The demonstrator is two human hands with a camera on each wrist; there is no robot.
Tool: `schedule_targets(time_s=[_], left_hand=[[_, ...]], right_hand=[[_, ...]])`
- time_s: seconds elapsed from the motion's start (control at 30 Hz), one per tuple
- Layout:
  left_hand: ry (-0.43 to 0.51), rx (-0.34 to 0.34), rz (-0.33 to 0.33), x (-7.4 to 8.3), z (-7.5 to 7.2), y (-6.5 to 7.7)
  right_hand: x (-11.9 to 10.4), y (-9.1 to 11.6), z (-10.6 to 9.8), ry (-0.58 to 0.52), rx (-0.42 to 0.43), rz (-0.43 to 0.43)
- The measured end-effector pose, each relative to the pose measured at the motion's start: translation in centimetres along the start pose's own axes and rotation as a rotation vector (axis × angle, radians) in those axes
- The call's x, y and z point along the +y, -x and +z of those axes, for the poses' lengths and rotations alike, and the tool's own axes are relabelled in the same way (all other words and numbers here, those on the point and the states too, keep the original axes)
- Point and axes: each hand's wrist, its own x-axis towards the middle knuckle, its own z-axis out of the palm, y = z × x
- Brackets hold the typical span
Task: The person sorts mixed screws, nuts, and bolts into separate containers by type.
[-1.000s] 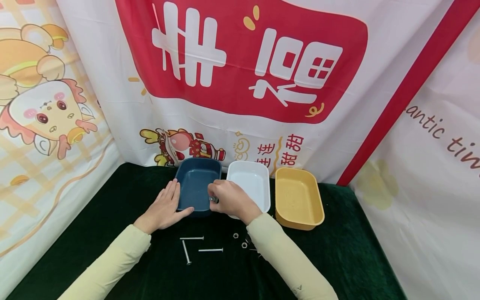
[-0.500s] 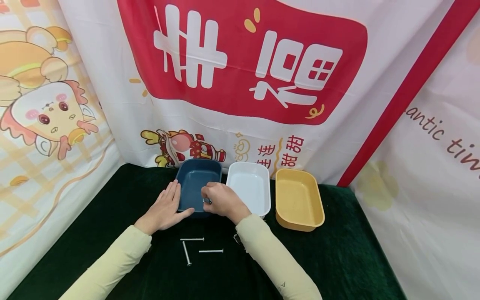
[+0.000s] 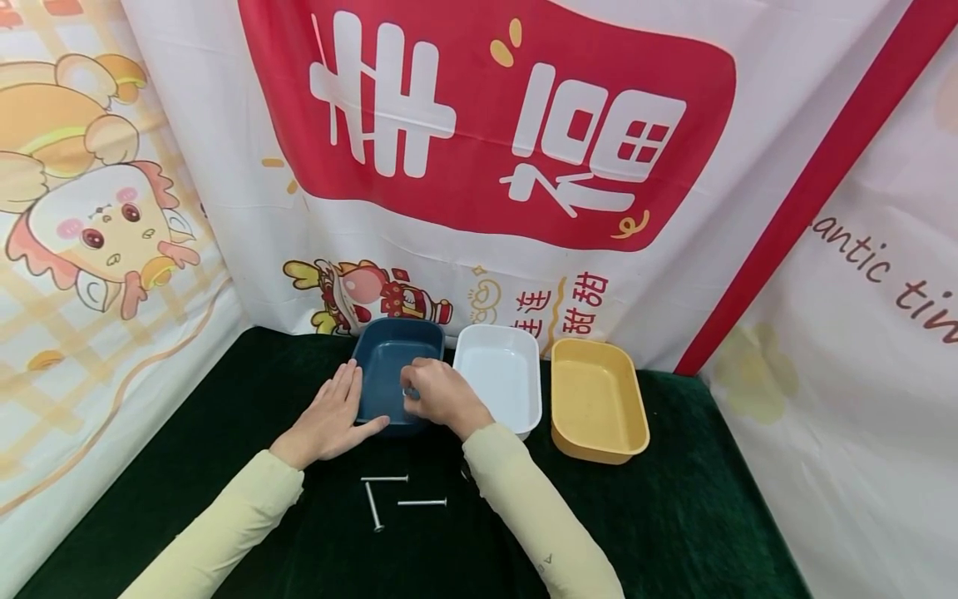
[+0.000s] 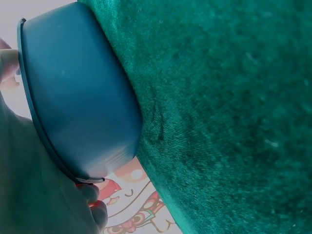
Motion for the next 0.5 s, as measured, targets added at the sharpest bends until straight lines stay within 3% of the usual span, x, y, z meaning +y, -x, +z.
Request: schedule_targets(time_s=[0.27,0.5], left_hand=[[0.013,-0.011,0.000,-0.08,0.16,-0.10],[0.001,-0.013,-0.007,-0.09,0.19,-0.20]], right_hand=[[0.26,-0.61,0.23,-0.001,0.018,0.050],[0.65,0.16,-0.40,-0.001,0.053,0.066]])
